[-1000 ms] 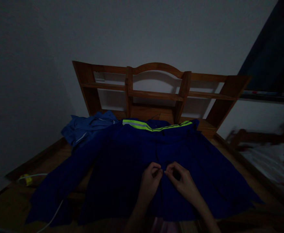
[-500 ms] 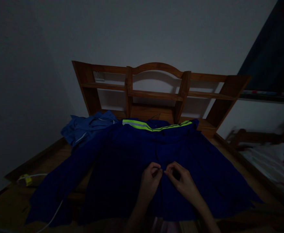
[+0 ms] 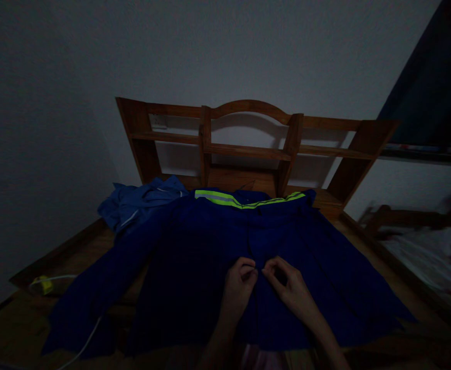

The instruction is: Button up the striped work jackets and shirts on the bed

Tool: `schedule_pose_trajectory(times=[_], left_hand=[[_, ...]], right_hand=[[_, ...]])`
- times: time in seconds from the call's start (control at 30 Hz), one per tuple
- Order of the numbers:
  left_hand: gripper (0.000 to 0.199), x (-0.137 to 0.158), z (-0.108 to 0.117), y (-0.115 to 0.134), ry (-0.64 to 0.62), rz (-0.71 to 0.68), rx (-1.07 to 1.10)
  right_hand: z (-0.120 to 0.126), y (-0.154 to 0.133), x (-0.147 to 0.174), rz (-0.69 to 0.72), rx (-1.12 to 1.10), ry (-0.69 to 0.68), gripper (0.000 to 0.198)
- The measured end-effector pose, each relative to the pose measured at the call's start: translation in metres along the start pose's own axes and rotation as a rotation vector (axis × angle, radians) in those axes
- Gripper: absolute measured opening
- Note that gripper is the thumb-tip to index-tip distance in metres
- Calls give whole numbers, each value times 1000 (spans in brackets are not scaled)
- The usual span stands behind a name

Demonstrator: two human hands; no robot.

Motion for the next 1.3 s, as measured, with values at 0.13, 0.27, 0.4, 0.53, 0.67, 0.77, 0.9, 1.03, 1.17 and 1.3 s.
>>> schedule_pose_trajectory(times=[0.13, 0.27, 0.4, 0.53, 0.67, 0.77, 0.9, 1.03, 1.17, 1.3], left_hand=[[15, 1, 1, 1, 18, 7, -27], [14, 1, 0, -1, 7, 3, -26], [16, 0, -1, 0, -6, -3, 23], [20, 1, -2, 4, -10, 22, 102], [24, 1, -2, 7, -2, 49, 137], [26, 2, -3, 8, 7, 45, 135], [27, 4, -5, 6, 6, 27, 128], [31, 4, -7, 3, 28, 10, 80], [25, 1, -9, 7, 74, -55, -31], [28, 8, -1, 24, 63, -119, -96]], right_hand=[[1, -1, 1, 9, 0, -3, 18], [1, -1, 0, 8, 4, -17, 17], [1, 0, 0, 4, 0, -27, 18], [1, 1, 0, -14, -9, -39, 17], [1, 1, 1, -32, -22, -56, 19], [1, 1, 1, -27, -19, -54, 20], [1, 1, 1, -23, -8, -42, 20], [-1, 3, -1, -16, 17, -45, 22], [1, 3, -4, -26, 73, 12, 23], [19, -9, 15, 0, 132, 232, 15]])
Point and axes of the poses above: each hand's wrist, its own x-axis away from the middle knuckle, its own z-axis out of the back of the hand, y = z × x, the point moved 7 cm from there along -x, towards the middle knuckle, and after that the axes turned 14 degrees about -z, right-handed, at the moved point
